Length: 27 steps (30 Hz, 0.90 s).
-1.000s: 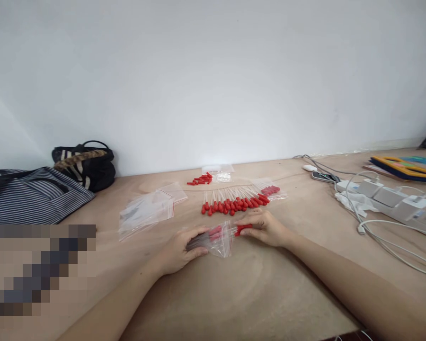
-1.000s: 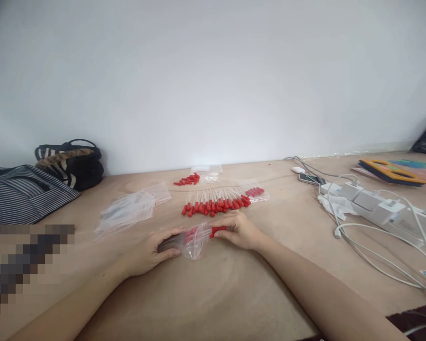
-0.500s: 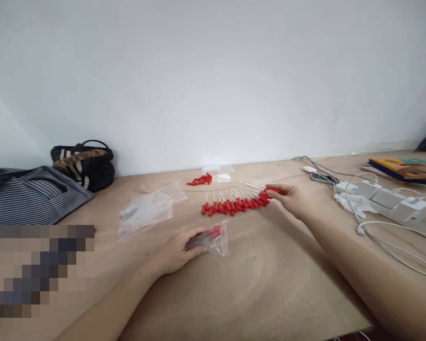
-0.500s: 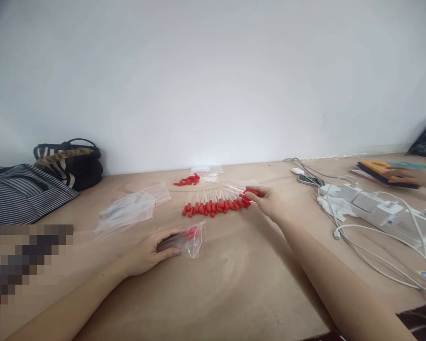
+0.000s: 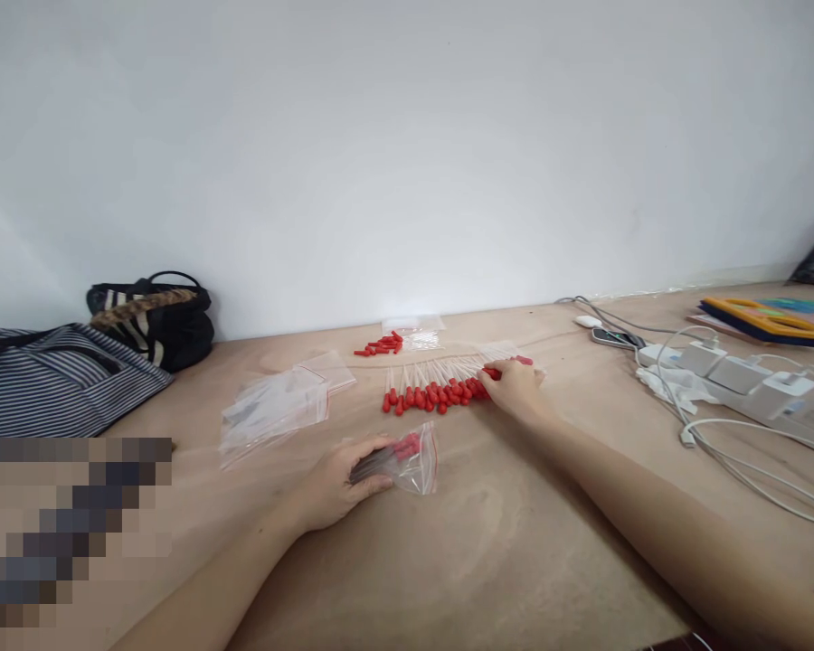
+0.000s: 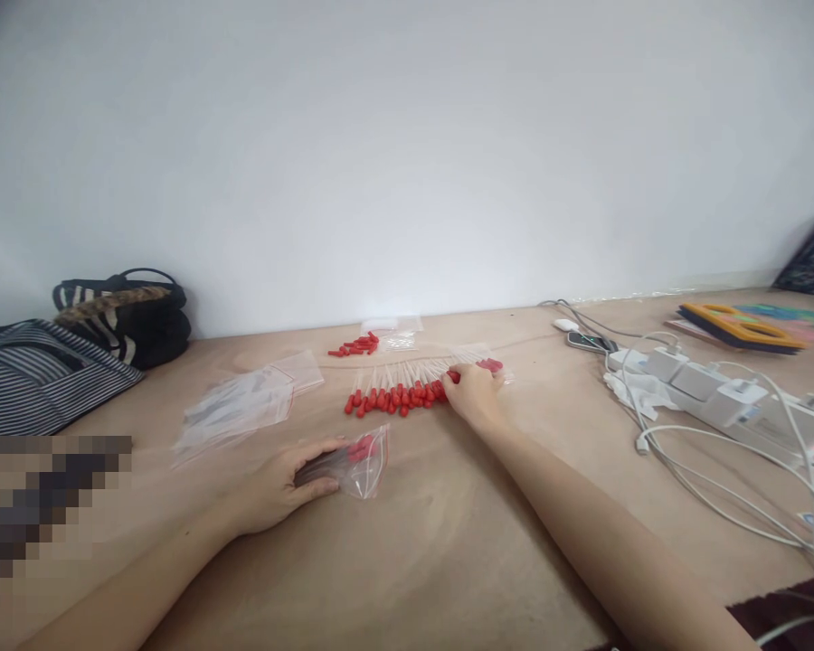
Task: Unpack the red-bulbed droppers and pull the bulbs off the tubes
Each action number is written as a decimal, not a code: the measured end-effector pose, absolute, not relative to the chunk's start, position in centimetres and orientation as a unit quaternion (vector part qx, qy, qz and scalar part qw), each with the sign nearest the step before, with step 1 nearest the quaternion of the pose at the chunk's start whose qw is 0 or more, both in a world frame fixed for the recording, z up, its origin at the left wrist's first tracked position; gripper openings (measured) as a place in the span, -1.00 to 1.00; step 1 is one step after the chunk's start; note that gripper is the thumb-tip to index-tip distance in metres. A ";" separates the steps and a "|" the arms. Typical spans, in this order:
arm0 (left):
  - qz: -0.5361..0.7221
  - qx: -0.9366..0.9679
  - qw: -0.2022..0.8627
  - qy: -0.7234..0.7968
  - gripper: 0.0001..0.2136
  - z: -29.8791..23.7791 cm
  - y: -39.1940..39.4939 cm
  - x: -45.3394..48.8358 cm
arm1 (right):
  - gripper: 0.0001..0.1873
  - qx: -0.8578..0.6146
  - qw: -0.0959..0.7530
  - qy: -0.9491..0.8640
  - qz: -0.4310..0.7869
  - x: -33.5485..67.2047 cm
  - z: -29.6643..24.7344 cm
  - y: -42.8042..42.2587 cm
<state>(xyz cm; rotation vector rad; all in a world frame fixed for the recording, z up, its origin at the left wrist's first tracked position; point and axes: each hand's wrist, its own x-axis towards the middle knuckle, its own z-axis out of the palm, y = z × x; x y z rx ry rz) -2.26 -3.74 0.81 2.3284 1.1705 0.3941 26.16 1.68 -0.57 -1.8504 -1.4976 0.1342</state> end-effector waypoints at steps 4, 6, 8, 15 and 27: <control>0.147 0.856 0.250 0.429 -0.60 0.9 -3.8 -2.2 | -0.71 -0.735 0.309 -0.603 -0.021 26.2 -0.7 1.7; 0.150 0.857 0.250 0.425 -0.61 1.0 -3.8 -2.2 | -0.68 -0.728 0.326 -0.602 -0.040 26.5 -0.5 1.5; 0.153 0.858 0.250 0.421 -0.61 1.0 -3.8 -2.2 | -0.69 -0.701 0.378 -0.603 -0.044 26.6 -0.4 0.8; 0.164 0.855 0.251 0.424 -0.61 0.7 -3.8 -2.1 | -0.80 -0.490 0.411 -0.753 0.152 23.9 -0.9 -4.1; 0.145 0.870 0.252 0.398 -0.58 0.4 -4.3 -1.7 | -0.76 -0.511 0.216 -0.822 0.127 20.4 -0.5 -5.2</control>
